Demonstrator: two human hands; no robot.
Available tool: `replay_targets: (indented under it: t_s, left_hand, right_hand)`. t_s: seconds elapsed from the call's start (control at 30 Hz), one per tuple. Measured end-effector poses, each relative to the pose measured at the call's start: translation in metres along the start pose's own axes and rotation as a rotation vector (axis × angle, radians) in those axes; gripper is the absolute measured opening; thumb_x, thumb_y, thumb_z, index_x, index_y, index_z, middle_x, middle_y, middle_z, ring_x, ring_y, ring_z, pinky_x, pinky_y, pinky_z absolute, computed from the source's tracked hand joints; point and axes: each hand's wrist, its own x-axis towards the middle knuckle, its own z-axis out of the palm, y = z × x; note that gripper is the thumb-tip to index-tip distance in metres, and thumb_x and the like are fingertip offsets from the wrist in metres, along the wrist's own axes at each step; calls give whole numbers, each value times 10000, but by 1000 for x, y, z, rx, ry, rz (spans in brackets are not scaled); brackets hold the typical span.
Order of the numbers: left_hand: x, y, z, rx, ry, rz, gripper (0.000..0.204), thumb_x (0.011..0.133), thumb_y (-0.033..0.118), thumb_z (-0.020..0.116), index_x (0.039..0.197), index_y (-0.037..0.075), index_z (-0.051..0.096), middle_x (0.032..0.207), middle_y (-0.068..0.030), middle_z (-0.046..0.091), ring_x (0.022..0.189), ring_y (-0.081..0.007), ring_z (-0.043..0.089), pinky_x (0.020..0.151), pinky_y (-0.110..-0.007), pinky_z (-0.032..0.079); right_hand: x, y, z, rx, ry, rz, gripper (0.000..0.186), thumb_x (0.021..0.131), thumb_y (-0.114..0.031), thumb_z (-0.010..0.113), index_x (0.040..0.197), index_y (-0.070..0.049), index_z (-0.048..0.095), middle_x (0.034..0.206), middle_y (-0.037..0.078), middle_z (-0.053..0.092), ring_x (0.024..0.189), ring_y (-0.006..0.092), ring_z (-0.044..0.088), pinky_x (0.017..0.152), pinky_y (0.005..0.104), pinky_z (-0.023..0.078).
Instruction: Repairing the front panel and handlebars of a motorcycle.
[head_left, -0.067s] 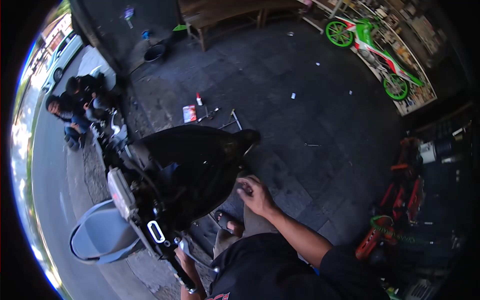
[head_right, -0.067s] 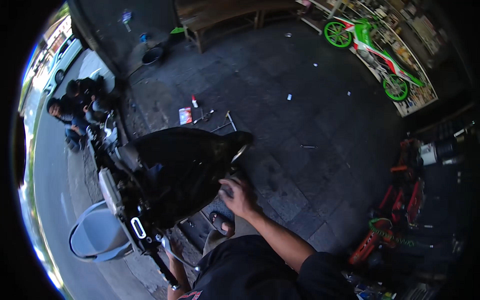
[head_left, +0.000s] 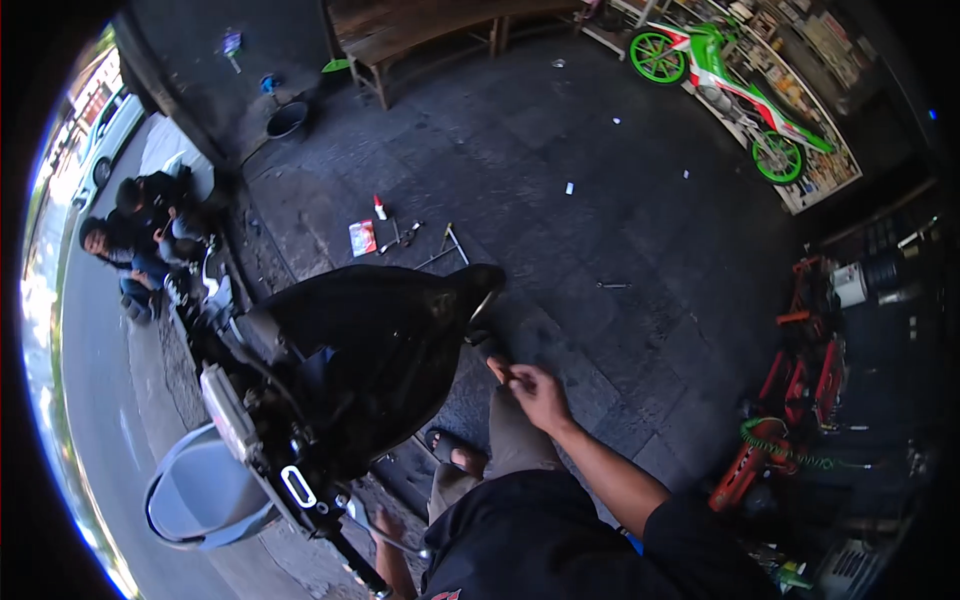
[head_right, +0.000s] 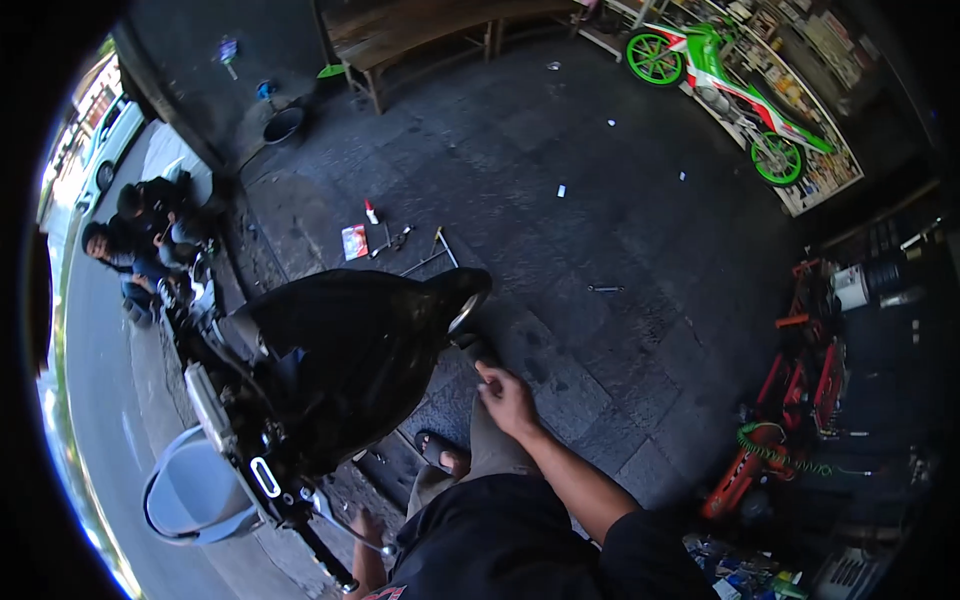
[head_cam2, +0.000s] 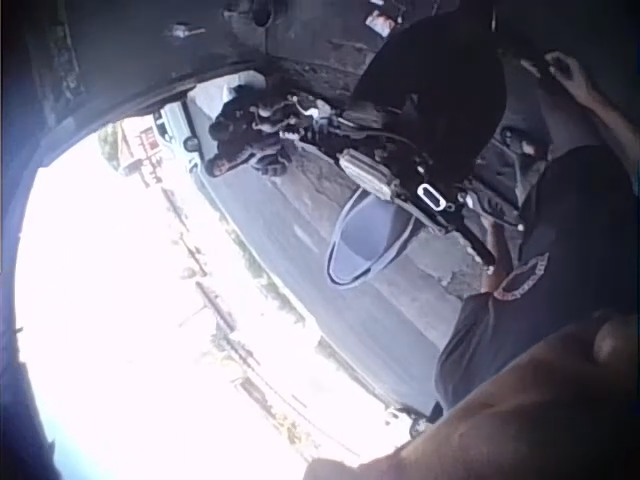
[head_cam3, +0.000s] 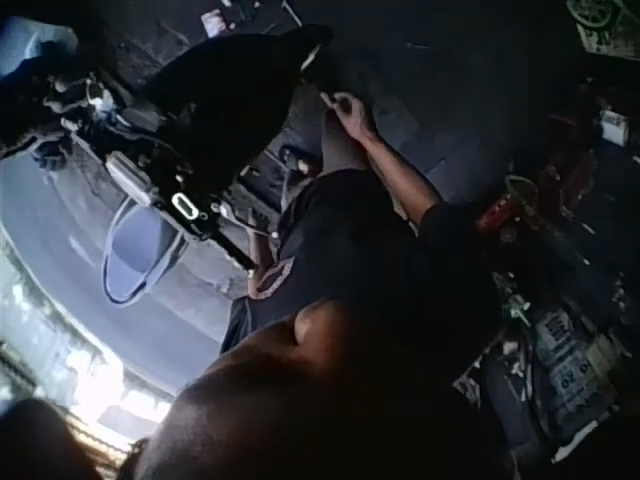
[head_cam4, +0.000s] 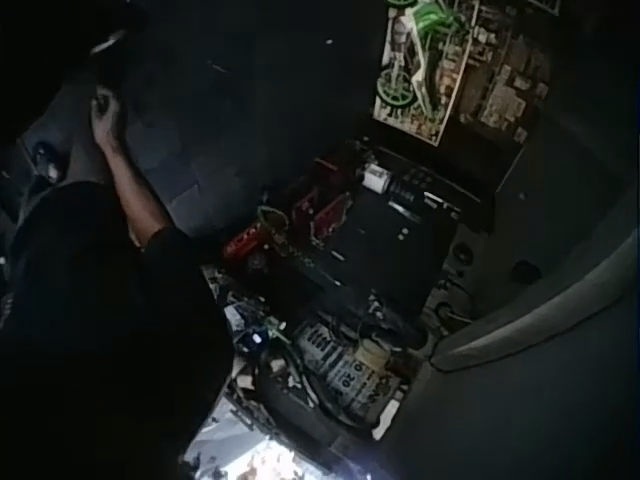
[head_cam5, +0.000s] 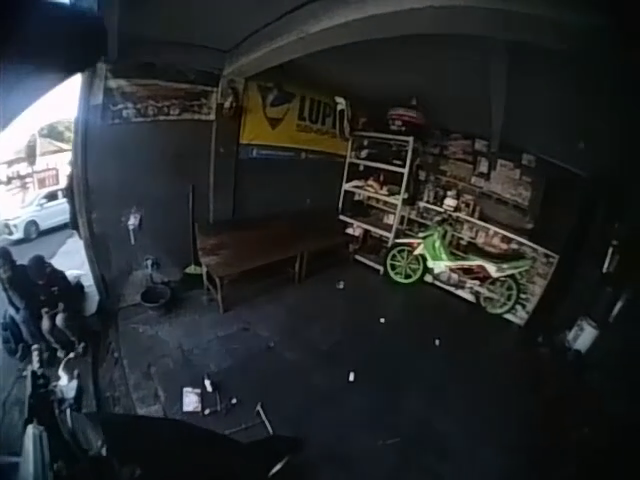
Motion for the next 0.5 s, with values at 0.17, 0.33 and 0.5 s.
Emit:
replay_targets:
  t_s: [0.17,0.33,0.5]
  left_hand:
    - [-27,-50,137,325,-289,-106,406,967,374,513,1158,21,571,1025,-113,629,943,-229,618,840,-310,514]
    - [-53,-68,287,625,-415,-155,413,952,381,529,1144,18,580,1006,-111,634,927,-239,624,830,-328,515]
    - [-39,-91,424,812,-292,-193,421,938,387,544,1131,15,589,986,-109,638,910,-249,631,820,-345,517]
  right_hand:
    - [-19,204,-131,-49,409,559,85,889,-37,637,967,-32,671,708,16,598,535,85,526,466,246,431]
    - [47,324,-221,165,591,946,71,885,-21,584,917,-50,641,700,29,595,519,106,529,437,250,425]
    - [206,472,-253,333,609,1120,59,907,-95,595,854,-69,598,678,26,564,508,118,522,414,242,408]
